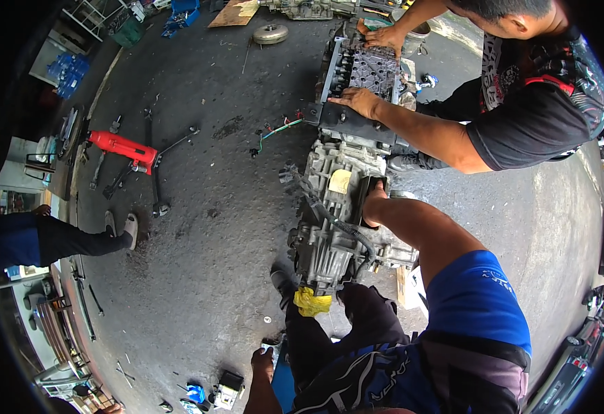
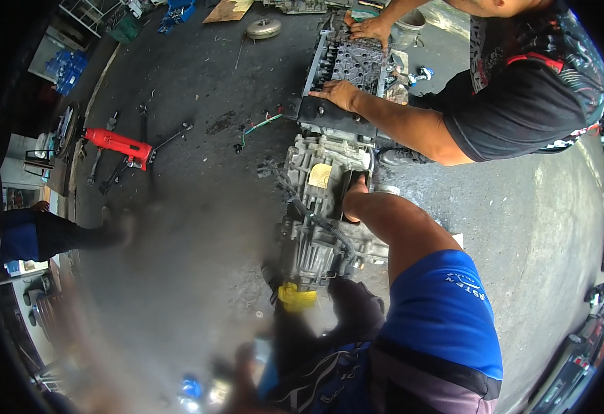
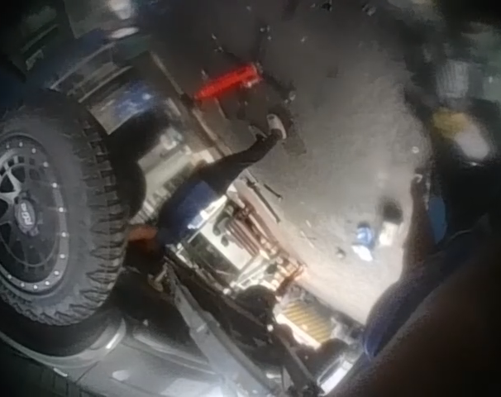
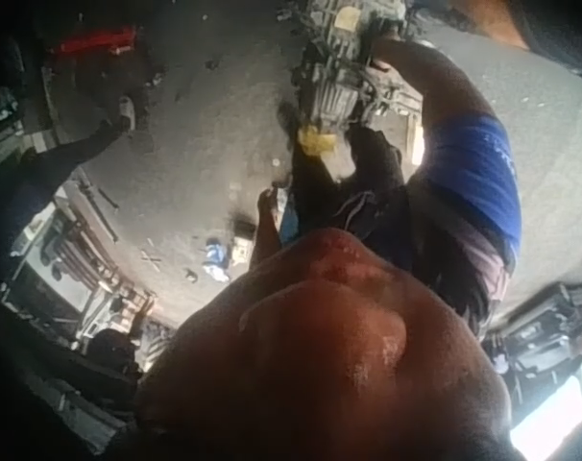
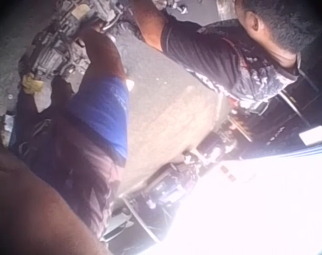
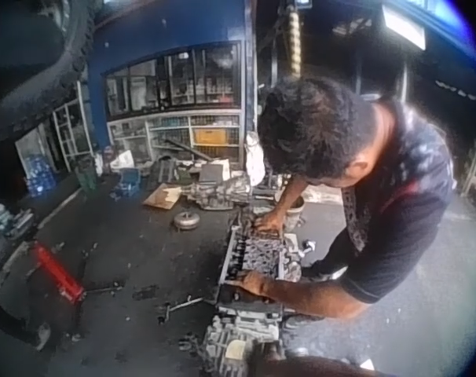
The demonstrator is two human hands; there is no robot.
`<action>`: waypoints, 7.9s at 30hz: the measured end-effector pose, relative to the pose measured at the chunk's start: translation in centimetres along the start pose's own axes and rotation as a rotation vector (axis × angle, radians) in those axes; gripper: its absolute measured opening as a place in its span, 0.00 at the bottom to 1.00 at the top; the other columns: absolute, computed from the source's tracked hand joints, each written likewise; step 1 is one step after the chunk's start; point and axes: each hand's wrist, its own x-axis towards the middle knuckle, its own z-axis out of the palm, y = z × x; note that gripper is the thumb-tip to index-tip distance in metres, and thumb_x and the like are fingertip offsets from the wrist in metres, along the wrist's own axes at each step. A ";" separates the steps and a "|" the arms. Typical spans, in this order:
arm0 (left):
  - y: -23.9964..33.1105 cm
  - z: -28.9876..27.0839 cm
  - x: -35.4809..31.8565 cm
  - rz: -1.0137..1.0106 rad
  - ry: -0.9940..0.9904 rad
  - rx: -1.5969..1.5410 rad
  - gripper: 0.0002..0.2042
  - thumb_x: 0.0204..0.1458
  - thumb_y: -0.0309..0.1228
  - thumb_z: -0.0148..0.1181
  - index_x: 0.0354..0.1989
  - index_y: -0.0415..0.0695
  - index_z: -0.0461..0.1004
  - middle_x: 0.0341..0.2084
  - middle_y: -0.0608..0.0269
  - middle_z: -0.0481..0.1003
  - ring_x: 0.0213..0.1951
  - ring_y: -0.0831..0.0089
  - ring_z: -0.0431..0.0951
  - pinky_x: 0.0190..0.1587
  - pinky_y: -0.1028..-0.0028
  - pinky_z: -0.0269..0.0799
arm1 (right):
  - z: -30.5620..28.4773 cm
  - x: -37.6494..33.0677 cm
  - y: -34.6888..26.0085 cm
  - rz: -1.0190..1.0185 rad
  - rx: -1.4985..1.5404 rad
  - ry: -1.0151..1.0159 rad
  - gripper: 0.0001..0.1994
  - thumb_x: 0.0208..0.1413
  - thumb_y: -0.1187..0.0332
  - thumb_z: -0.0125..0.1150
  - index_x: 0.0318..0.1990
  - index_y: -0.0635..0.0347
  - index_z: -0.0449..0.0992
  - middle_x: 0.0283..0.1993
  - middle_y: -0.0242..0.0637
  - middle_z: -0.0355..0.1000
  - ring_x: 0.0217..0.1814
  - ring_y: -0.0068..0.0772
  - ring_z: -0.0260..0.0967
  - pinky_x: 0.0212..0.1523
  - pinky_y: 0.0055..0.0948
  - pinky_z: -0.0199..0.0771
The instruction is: Disassembling and inspecting an automotive transmission valve body unit.
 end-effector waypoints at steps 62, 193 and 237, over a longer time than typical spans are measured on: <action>-3.6 1.1 2.7 0.380 -0.128 0.248 0.23 0.49 0.39 0.60 0.51 0.40 0.66 0.25 0.62 0.71 0.25 0.76 0.67 0.30 0.72 0.64 | -1.3 -3.8 1.2 0.024 0.049 -0.068 0.33 0.44 0.53 0.62 0.60 0.48 0.61 0.65 0.34 0.54 0.69 0.40 0.44 0.63 0.57 0.37; 37.9 43.1 -8.5 0.816 -0.879 -0.256 0.40 0.39 0.45 0.65 0.58 0.33 0.56 0.55 0.50 0.63 0.56 0.63 0.61 0.58 0.69 0.53 | 40.2 -16.7 -0.2 0.038 1.475 0.323 0.22 0.54 0.59 0.50 0.53 0.61 0.65 0.48 0.46 0.70 0.50 0.42 0.68 0.51 0.32 0.66; 36.5 41.1 -10.0 0.916 -0.875 -0.341 0.25 0.42 0.32 0.58 0.50 0.33 0.66 0.45 0.57 0.71 0.48 0.70 0.67 0.53 0.73 0.57 | 39.3 -17.0 -0.1 -0.042 1.542 0.283 0.17 0.49 0.60 0.57 0.47 0.49 0.70 0.58 0.40 0.60 0.56 0.39 0.62 0.54 0.32 0.65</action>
